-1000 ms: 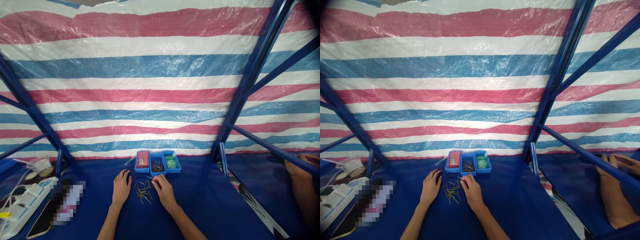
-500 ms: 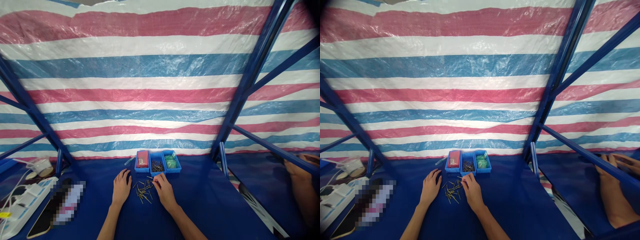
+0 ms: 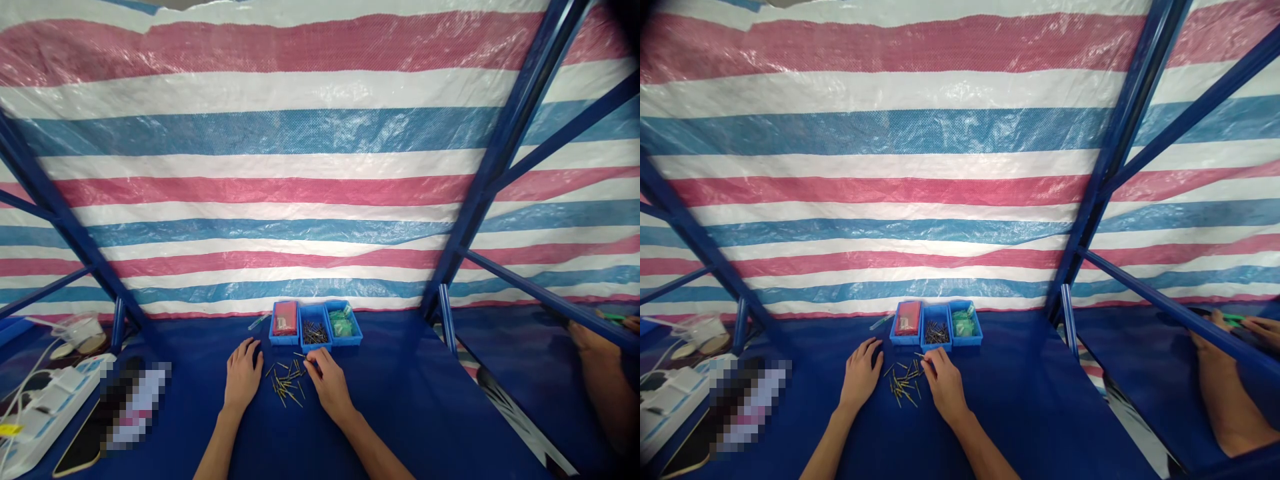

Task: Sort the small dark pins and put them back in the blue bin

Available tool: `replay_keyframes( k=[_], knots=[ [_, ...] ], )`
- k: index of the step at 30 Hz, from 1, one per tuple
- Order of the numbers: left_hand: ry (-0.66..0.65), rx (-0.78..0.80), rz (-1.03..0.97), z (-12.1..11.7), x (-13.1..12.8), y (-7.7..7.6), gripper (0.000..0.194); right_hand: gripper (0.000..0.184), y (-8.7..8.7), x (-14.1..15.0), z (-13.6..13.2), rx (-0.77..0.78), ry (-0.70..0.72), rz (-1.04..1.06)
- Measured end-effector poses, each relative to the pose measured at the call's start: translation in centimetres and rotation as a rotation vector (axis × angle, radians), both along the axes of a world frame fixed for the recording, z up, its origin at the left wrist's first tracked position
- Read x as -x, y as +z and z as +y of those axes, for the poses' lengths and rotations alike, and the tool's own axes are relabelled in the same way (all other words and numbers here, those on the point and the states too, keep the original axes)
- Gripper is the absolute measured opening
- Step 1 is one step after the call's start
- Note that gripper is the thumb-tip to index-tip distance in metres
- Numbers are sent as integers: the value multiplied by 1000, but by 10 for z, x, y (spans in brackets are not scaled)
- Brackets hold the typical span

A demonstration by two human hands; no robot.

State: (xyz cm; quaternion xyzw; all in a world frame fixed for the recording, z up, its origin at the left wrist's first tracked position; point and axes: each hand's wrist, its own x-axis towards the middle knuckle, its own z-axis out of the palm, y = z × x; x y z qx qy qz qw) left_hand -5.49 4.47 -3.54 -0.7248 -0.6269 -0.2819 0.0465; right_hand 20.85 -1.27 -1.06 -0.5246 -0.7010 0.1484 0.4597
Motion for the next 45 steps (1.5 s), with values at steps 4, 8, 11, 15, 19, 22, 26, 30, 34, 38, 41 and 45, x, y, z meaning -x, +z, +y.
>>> replay_keyframes(
  k=[4,8,11,15,19,22,26,30,34,38,41,45],
  knots=[
    [0,-2,-3,-1,-1,2,36,16,3,1,-1,-4,-10,-21],
    [0,-5,2,-2,-1,2,35,16,3,1,-1,-13,-18,-41],
    [3,3,7,-1,0,1,35,17,3,1,-1,-11,1,-44],
    [4,15,9,0,0,0,36,19,2,0,-1,-21,19,-15],
    [1,12,0,-1,-1,2,36,26,1,0,-1,7,58,41],
    [-5,8,-4,-1,-1,2,36,31,2,0,-2,30,60,69],
    [0,6,-1,-1,0,2,36,30,3,0,-2,3,40,29],
    [5,1,2,-2,-2,4,35,27,4,2,-3,-15,26,-20],
    [3,0,6,-3,-2,5,36,28,4,1,-2,-21,36,-15],
    [0,12,10,-1,-1,2,36,32,1,0,-1,-31,30,-53],
    [-2,12,8,-1,-1,2,35,33,-2,0,1,-36,10,-83],
    [-1,6,6,-2,-2,4,36,33,-1,0,0,-35,40,-98]
  ],
)
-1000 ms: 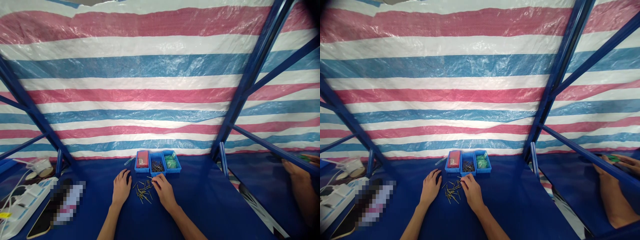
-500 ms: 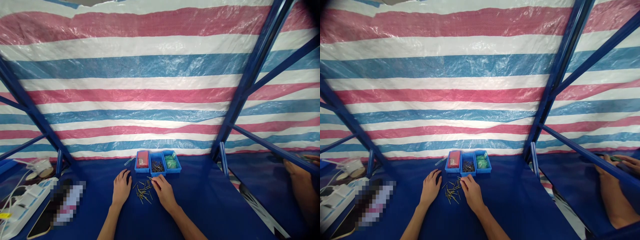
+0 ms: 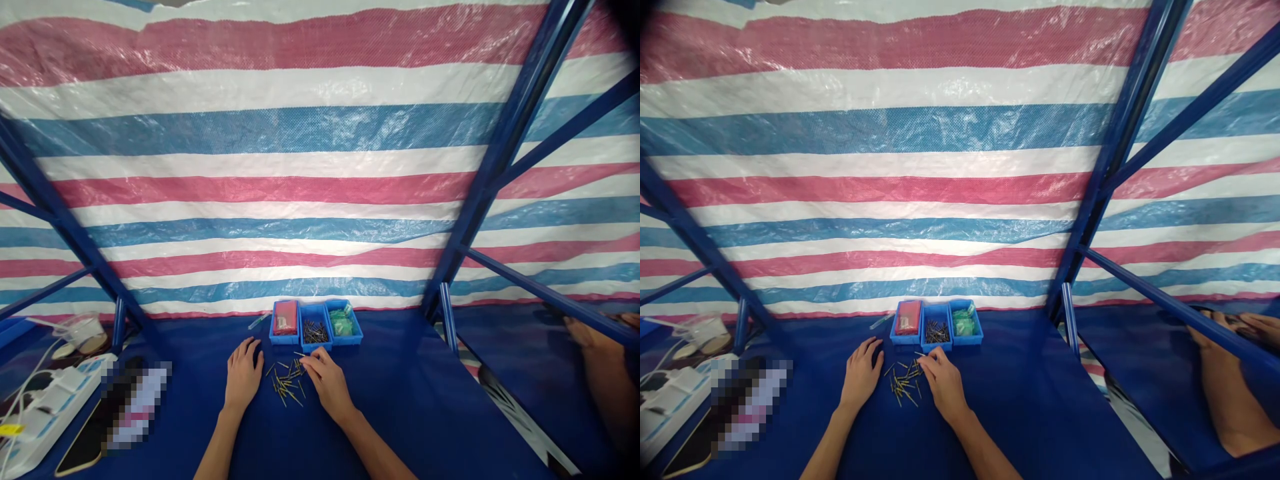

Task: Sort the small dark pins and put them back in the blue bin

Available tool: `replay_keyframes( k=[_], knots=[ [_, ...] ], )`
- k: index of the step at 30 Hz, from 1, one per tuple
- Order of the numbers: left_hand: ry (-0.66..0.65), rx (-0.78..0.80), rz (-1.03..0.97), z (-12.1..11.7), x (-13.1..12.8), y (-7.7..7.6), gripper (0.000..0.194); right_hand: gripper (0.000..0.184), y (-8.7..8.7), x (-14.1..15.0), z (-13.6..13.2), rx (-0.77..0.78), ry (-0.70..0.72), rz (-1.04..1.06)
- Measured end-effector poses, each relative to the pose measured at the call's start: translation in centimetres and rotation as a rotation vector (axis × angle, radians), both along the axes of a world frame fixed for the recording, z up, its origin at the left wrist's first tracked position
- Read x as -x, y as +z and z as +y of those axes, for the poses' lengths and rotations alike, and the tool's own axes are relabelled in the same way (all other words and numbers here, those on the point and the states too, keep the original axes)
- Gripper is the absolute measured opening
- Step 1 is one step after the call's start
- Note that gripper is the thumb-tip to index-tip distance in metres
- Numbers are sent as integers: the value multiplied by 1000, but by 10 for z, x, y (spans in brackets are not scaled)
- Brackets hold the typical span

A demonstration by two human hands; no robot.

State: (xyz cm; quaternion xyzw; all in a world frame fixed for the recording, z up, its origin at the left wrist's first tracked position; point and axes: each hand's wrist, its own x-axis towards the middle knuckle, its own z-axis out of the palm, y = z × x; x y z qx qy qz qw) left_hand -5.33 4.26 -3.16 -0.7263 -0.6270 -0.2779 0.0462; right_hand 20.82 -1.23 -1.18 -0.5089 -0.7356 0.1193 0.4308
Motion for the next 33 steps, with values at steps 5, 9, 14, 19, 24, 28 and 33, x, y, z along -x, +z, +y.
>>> replay_keyframes(
  k=[5,9,14,19,24,28,33],
  knots=[
    [6,6,-10,0,0,0,36,28,2,0,-1,-2,25,69],
    [4,4,-10,1,0,-1,37,27,4,0,-2,54,68,155],
    [11,-1,-1,1,0,0,37,28,6,1,-2,85,54,175],
    [4,2,-1,0,0,1,36,23,6,2,-2,40,-8,96],
    [7,-2,1,0,0,1,36,18,5,1,-1,70,-25,55],
    [6,-8,-3,0,0,0,35,13,3,1,-1,69,-23,63],
    [6,-2,0,0,0,-1,35,21,-1,-1,0,72,27,87]
  ],
)
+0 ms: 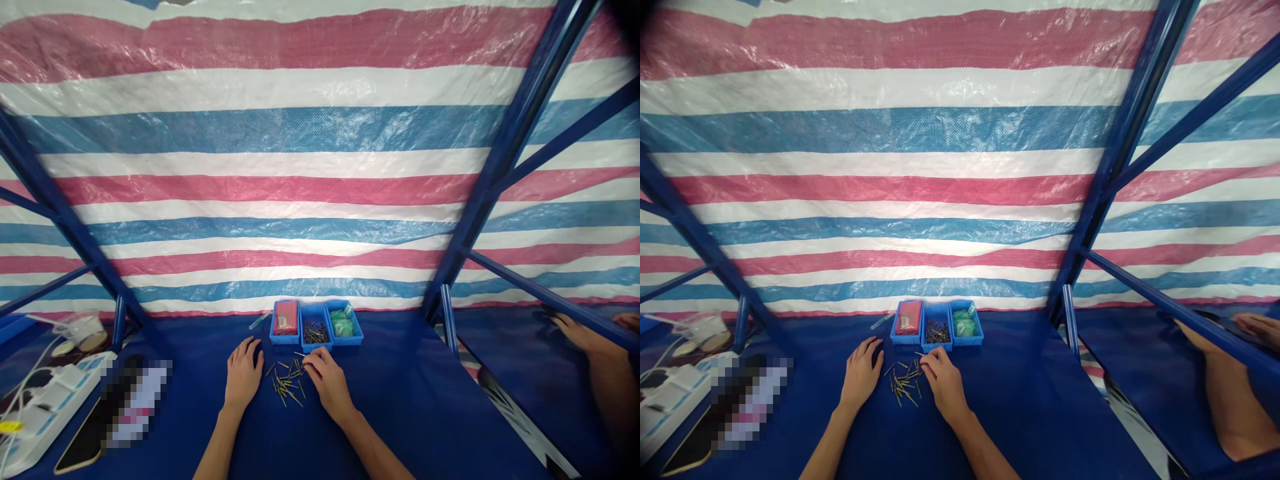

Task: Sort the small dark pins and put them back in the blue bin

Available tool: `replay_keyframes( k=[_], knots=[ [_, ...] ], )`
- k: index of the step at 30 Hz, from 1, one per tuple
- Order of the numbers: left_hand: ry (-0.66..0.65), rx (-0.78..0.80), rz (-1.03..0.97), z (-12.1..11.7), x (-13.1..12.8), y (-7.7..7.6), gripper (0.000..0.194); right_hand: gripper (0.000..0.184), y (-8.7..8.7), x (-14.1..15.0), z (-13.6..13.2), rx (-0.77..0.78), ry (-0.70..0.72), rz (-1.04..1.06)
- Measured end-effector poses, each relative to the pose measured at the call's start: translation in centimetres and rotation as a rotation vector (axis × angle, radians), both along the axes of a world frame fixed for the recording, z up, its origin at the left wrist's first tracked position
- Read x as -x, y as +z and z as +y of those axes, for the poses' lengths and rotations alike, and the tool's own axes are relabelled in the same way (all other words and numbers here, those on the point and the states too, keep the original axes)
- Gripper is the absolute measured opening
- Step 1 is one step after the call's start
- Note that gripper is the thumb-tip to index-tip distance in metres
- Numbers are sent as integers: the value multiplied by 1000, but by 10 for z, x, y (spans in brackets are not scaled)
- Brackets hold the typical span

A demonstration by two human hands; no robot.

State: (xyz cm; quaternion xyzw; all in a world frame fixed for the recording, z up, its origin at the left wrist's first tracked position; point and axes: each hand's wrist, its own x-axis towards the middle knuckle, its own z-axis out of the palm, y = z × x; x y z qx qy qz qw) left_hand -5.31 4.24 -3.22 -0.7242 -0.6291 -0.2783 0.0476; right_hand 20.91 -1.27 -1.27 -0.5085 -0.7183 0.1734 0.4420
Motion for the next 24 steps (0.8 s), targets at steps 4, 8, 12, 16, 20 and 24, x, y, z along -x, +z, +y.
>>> replay_keyframes(
  k=[4,8,12,16,20,24],
  knots=[
    [-2,1,-3,1,1,-1,36,29,-2,-1,0,58,60,96],
    [0,1,-1,2,2,-3,35,28,0,0,0,87,40,139],
    [3,-14,-3,3,3,-5,35,26,1,0,0,56,15,97],
    [2,-19,3,2,3,-4,35,24,1,1,0,-5,-19,31],
    [4,-13,4,1,1,-1,35,25,-1,0,1,-29,-35,7],
    [-1,-4,-4,0,0,0,35,28,-5,1,2,-65,-51,-13]
  ],
)
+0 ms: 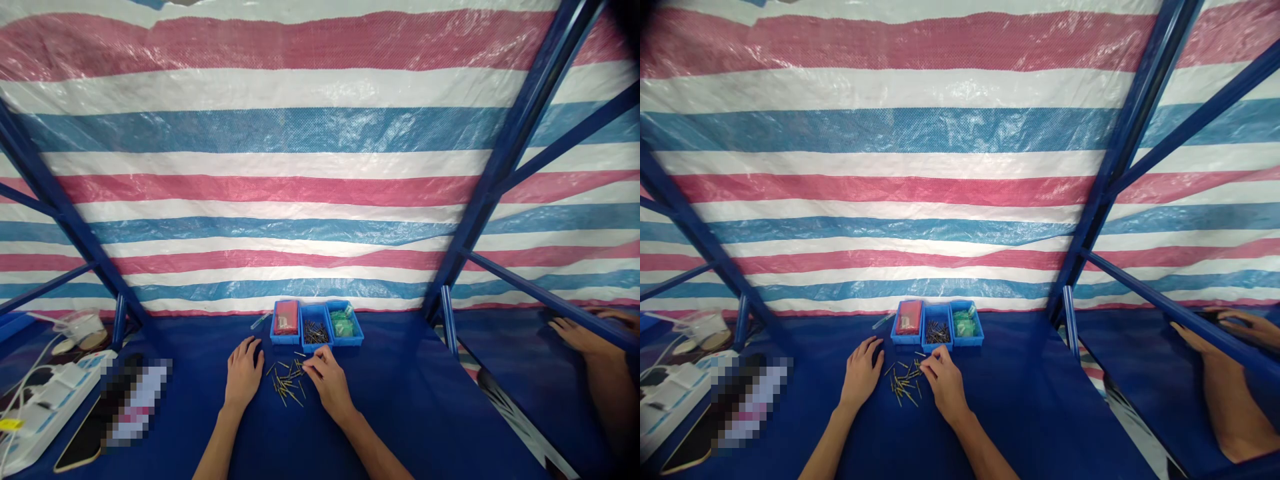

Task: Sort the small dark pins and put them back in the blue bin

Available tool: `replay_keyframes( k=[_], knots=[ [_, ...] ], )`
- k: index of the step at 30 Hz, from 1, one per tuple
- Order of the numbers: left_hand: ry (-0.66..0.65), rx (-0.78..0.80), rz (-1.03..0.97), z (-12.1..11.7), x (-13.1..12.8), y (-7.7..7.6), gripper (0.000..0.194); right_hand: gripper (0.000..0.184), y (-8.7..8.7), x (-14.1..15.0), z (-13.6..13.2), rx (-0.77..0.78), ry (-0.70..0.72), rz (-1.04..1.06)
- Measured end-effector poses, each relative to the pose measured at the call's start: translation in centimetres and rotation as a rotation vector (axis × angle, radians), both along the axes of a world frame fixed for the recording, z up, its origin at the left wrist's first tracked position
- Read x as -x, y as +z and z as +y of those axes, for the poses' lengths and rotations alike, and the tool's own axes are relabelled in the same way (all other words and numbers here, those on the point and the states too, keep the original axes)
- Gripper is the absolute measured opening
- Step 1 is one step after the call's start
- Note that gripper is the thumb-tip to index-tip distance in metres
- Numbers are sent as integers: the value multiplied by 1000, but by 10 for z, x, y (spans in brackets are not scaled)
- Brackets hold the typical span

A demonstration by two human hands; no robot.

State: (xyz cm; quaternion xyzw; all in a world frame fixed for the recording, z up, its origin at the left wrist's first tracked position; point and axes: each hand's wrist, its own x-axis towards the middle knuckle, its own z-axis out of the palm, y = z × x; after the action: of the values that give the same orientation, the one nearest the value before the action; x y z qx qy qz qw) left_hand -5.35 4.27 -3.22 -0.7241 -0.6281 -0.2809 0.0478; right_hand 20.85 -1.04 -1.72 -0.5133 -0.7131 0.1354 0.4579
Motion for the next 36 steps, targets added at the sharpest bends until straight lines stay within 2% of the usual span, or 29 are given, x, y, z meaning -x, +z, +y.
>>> replay_keyframes(
  k=[10,18,25,36],
  knots=[
    [-2,-4,-13,-1,0,1,36,23,5,1,-2,-18,30,19],
    [1,12,-8,-1,0,2,36,28,9,0,-4,99,111,110],
    [5,5,-5,-1,-1,2,36,27,11,1,-5,57,11,10],
    [1,-8,-4,0,0,1,35,16,6,0,-2,61,25,-7]
  ],
)
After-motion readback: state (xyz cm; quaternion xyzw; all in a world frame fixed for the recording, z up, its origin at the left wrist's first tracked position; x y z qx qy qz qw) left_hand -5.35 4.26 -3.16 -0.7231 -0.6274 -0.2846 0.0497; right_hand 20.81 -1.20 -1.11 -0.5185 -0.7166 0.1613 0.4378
